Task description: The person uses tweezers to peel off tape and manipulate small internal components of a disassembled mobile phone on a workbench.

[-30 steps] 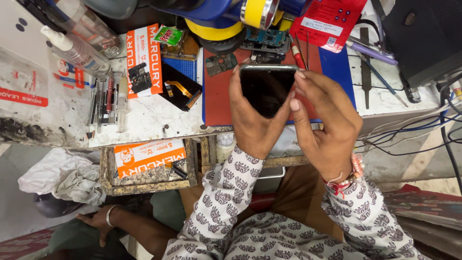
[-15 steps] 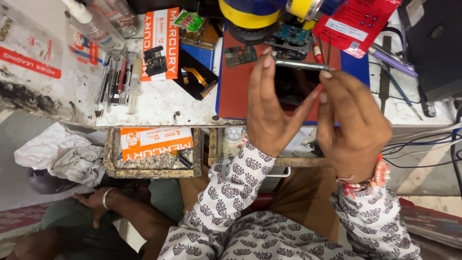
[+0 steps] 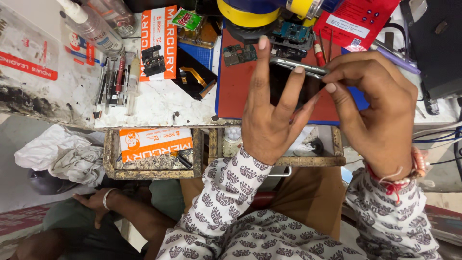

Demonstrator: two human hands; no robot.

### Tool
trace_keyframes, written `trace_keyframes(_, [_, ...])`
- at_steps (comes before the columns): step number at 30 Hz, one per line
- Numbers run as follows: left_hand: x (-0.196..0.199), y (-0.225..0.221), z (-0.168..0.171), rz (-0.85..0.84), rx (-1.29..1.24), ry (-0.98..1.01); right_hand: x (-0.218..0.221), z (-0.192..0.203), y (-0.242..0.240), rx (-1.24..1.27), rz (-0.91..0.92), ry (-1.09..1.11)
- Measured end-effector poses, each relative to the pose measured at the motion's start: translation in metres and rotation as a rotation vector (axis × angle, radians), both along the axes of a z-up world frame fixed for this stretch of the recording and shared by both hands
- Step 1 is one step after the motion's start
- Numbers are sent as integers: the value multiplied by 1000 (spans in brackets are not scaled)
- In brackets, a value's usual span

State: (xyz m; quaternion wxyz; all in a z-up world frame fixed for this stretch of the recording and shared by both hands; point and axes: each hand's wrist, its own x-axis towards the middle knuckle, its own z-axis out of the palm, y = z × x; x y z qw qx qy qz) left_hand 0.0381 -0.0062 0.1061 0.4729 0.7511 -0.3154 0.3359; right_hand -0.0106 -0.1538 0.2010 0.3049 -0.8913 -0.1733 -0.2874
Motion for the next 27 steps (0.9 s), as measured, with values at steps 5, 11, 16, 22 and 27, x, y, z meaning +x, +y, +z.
trace_keyframes(5, [2, 4, 3, 80, 154, -118, 3, -6, -6, -7, -19, -18])
trace_keyframes(11, [0, 11, 13, 23, 129, -103, 1, -13, -2, 8, -31, -84])
trace_keyframes(16, [-5, 14, 14, -74, 7, -25, 1, -12, 3, -23, -82, -83])
trace_keyframes(22, [-4, 13, 14, -148, -67, 64, 3, -7, 6, 20, -57, -94])
trace_keyframes(27, [1, 12, 18, -244, -109, 149, 4, -7, 10, -30, -80, -105])
